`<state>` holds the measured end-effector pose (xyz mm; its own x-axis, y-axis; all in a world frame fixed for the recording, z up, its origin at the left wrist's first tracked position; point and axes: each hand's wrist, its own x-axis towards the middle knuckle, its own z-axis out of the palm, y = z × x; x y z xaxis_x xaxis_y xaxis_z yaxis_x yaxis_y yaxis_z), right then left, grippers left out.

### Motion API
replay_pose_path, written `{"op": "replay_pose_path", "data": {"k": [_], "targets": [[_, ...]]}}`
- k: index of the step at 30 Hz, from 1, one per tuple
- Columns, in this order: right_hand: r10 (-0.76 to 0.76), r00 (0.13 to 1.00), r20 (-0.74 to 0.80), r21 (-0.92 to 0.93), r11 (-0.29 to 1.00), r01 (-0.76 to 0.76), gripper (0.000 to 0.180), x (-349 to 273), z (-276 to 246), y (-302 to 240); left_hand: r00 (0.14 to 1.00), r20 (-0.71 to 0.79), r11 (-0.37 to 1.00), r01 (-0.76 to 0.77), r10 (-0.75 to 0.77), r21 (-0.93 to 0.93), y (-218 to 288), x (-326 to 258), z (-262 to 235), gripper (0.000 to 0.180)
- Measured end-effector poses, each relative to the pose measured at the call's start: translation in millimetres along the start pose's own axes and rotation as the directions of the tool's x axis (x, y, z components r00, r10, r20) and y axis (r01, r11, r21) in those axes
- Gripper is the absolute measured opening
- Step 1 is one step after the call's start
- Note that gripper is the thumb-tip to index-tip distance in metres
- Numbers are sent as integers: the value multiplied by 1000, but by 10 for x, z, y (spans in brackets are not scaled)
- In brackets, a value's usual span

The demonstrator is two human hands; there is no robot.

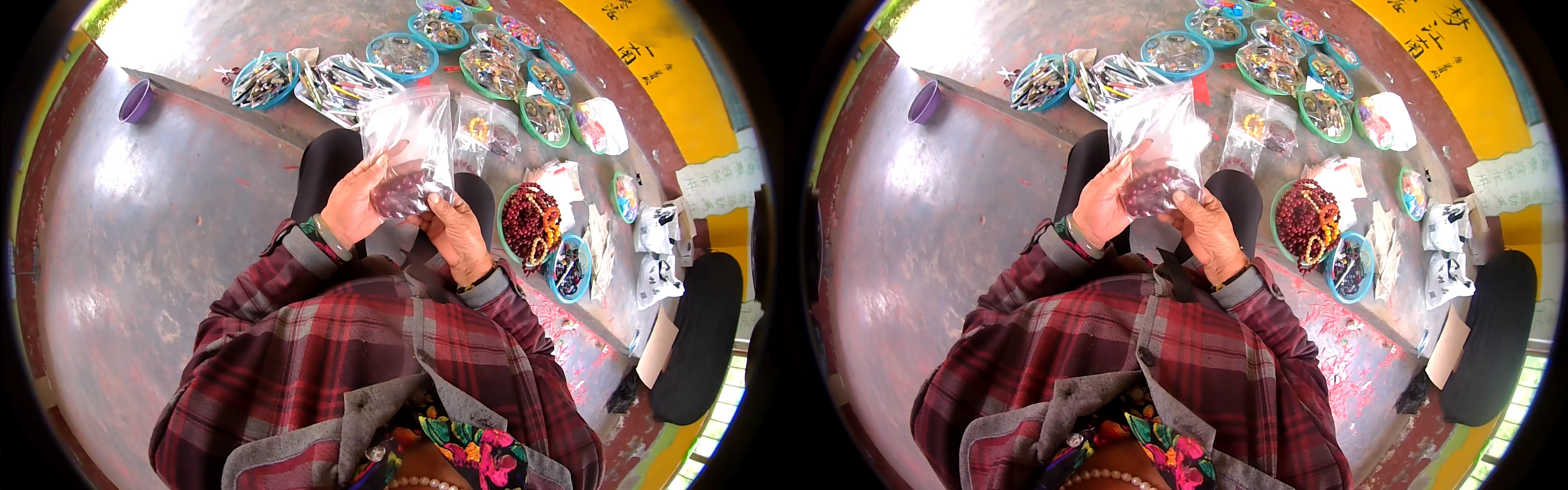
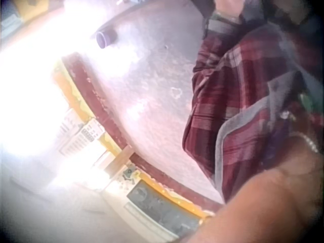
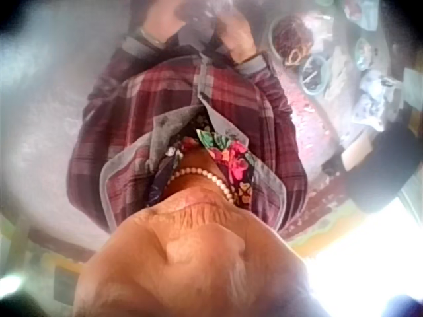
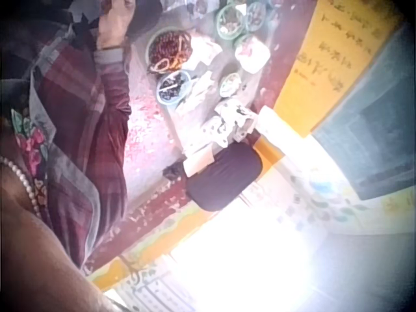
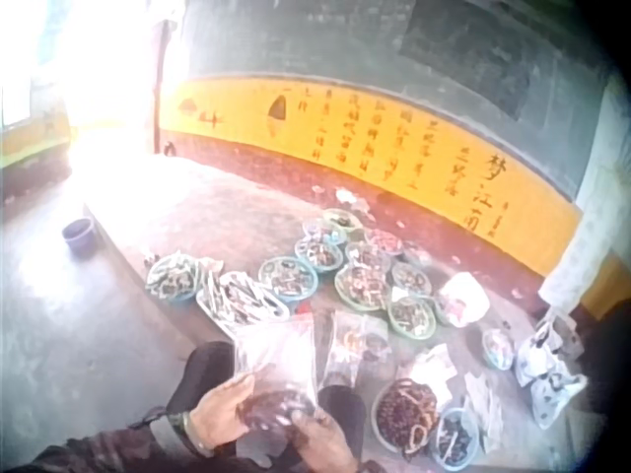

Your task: The person sits on the floor and repeatedly picks up beaded bracelets from a green bowl, places them into small clear plastic bags, and sets the filled bags down on the floor. The person handles the beads and bags by hand without using any tools.

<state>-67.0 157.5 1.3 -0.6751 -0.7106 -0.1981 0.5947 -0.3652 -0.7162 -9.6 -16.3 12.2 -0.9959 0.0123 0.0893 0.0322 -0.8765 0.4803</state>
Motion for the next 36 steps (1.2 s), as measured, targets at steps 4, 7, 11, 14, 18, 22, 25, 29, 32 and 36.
{"op": "replay_pose_path", "data": {"k": [4,7,11,14,18,22,25,29,32,36], "targets": [[-65,994,-92,-19,998,64,18,15,19,-56,998,-61,1000,-2,2,-5,18,6,83,44],[-70,996,-49,-148,987,62,22,-14,-39,-150,999,-38,1000,0,0,7,81,10,23,46],[-33,992,-125,-172,985,11,20,-31,-122,-275,999,-40,999,6,-4,52,216,86,-18,46],[-21,982,-189,-127,992,-3,16,-21,-124,-326,997,-80,992,11,-1,126,258,125,25,46],[-23,977,-212,-95,996,3,16,6,-217,-316,995,-95,995,19,-10,100,217,161,56,46],[-13,965,-262,-83,997,-9,16,27,-292,-369,990,-129,995,65,-56,73,183,244,-53,47],[-31,948,-317,-40,999,19,17,96,-366,-499,972,-223,993,95,-76,76,152,343,-222,48],[-113,894,-433,-57,994,97,19,201,-566,-800,957,-281,993,99,-77,65,146,438,-321,56],[-142,860,-491,-79,990,118,16,315,-956,-948,965,-231,992,128,-121,16,131,464,-393,62],[-131,789,-600,-63,991,117,15,607,-1425,-968,964,-215,987,158,-155,-4,128,521,-409,67]]}}
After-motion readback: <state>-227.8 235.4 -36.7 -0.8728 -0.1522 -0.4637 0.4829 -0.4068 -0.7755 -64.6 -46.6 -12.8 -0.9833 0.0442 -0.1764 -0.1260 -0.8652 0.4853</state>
